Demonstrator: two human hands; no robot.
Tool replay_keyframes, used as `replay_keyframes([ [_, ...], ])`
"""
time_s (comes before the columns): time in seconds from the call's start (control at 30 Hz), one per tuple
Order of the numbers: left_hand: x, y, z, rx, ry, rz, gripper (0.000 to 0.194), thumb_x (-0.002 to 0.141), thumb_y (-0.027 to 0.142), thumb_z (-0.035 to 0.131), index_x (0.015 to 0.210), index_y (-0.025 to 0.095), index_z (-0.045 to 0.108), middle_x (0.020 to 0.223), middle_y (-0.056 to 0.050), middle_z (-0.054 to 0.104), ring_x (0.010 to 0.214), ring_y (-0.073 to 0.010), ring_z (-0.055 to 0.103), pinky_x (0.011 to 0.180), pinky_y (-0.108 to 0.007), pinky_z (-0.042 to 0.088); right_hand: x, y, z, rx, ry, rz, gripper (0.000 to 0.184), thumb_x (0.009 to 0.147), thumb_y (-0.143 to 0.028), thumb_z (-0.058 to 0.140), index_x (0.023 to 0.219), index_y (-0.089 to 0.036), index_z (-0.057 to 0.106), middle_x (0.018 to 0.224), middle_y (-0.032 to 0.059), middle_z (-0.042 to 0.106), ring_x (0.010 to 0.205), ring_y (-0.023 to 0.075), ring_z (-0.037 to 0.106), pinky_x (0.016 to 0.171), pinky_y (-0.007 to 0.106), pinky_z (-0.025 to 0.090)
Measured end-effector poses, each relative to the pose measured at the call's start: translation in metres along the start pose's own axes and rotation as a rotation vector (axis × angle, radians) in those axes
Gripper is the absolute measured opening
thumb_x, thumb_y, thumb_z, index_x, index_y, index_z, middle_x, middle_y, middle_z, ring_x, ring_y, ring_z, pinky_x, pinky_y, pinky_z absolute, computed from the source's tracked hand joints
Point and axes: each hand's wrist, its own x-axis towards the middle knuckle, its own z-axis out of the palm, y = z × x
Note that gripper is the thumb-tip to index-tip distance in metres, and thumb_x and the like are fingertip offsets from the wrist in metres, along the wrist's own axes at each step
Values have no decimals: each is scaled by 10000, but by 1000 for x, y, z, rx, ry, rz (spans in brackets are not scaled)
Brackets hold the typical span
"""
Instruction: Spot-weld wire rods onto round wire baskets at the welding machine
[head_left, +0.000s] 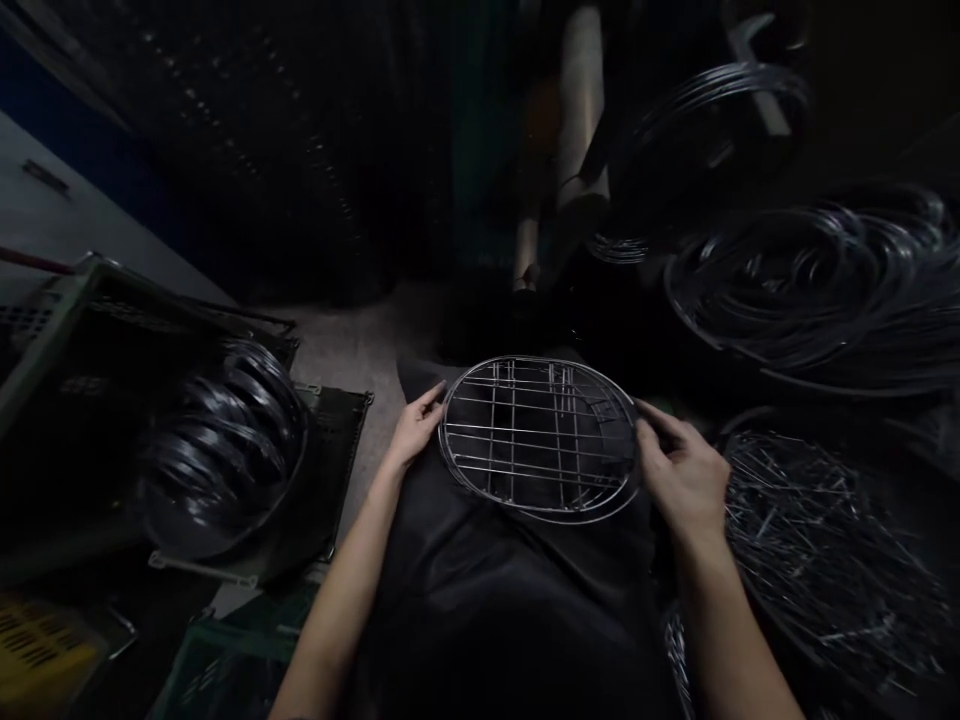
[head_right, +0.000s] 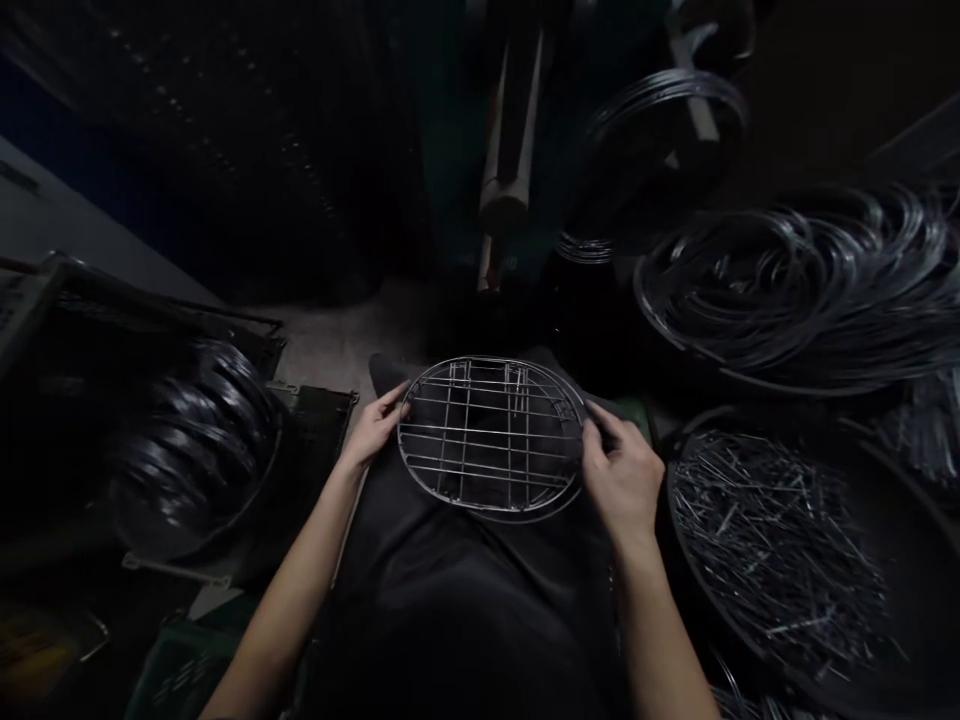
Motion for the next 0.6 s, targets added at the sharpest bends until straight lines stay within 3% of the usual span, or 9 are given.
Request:
replay_keyframes([
  [0.13,8,-1,3,76,-63,48,614,796,433,607,1326,135,524,1070,-71,678,968,-208,610,898,-320,472,3,37,11,342,-197,255,493,741,-523,637,1082,-172,692,1016,102,706,992,275,637,907,429,501],
  [0.2,12,1,0,132,-96,69,608,786,430,616,1313,137,540,1106,-73,679,1028,-231,611,933,-337,472,6,49,19,454,-238,301,533,709,-536,674,1093,-167,683,1045,101,701,1031,280,627,924,425,498],
  [0.37,10,5,-6,354,-20,119,496,810,393,611,1248,160,603,1026,-47,713,990,-229,643,873,-318,518,22,56,31,436,-341,221,523,705,-521,673,1098,-176,680,1144,98,670,1112,289,588,997,447,442],
  [0.6,-6,10,3,528,38,61,461,882,315,541,1325,189,531,1100,-40,704,845,-190,679,803,-270,528,33,76,23,298,-525,80,499,786,-518,606,1182,-217,648,1211,85,631,1156,277,555,1047,464,380],
])
